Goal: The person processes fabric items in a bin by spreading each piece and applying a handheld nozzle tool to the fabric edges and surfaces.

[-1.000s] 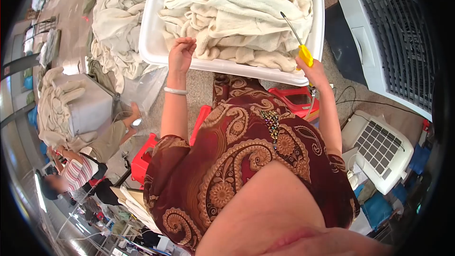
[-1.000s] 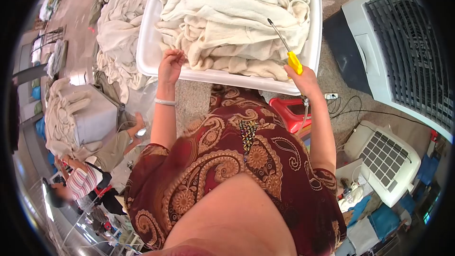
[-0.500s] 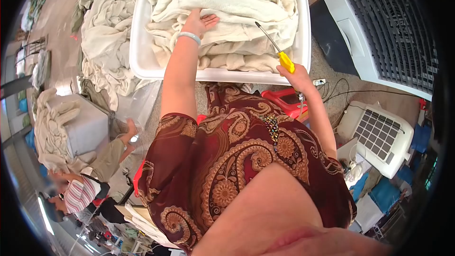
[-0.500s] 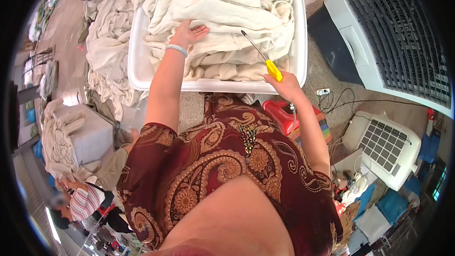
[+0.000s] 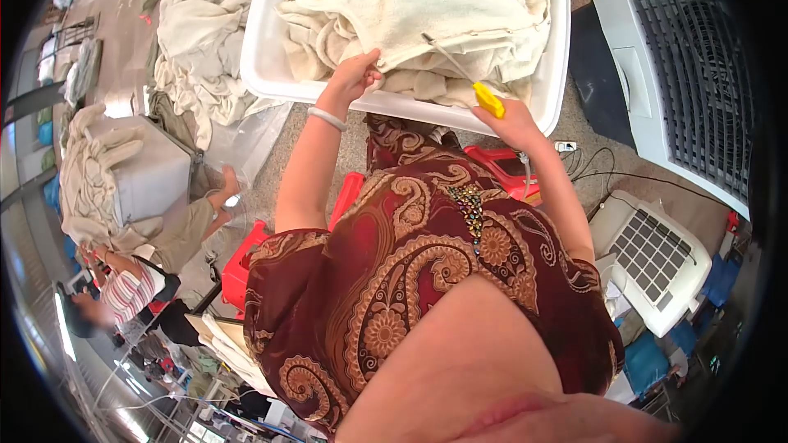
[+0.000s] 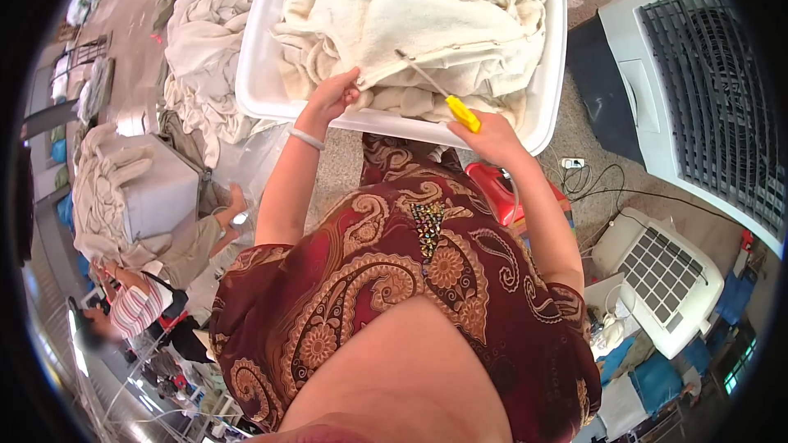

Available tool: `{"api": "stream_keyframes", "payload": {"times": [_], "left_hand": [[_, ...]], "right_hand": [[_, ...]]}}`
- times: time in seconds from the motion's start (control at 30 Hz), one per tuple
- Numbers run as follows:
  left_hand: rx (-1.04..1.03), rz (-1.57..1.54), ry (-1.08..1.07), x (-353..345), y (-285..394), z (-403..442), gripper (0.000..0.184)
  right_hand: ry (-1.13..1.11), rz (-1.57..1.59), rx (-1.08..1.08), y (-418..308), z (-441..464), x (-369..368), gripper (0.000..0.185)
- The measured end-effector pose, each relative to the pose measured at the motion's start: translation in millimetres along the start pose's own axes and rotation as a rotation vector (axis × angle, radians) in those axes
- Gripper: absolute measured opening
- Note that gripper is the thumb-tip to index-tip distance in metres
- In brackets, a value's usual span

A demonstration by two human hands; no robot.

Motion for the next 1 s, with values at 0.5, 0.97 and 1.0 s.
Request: {"api": "stream_keyframes", "payload": {"times": [0.5,0.97,1.0], "left_hand": [[0.111,-0.334,-0.007,-13,0,-6,0.018],[0.226,-0.285,-0.010,-2,-10,16,0.016],[0.229,-0.265,-0.023,0,-10,17,0.016]], "right_hand": [[-0.030,-0.060,0.086,-35,-4,-39,0.045],[-0.059,-0.217,-0.057,-54,2,-54,0.049],[-0.059,-0.217,-0.061,-57,2,-54,0.049]]}}
Point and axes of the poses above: each hand's wrist, its own z-axis towards the middle knuckle, its own x-axis out of the back of the hand, y = z × x, the point moved 10 cm from there along z, towards the middle knuckle, and after that the axes turned 15 degrees about -z, right-handed, at the moved point
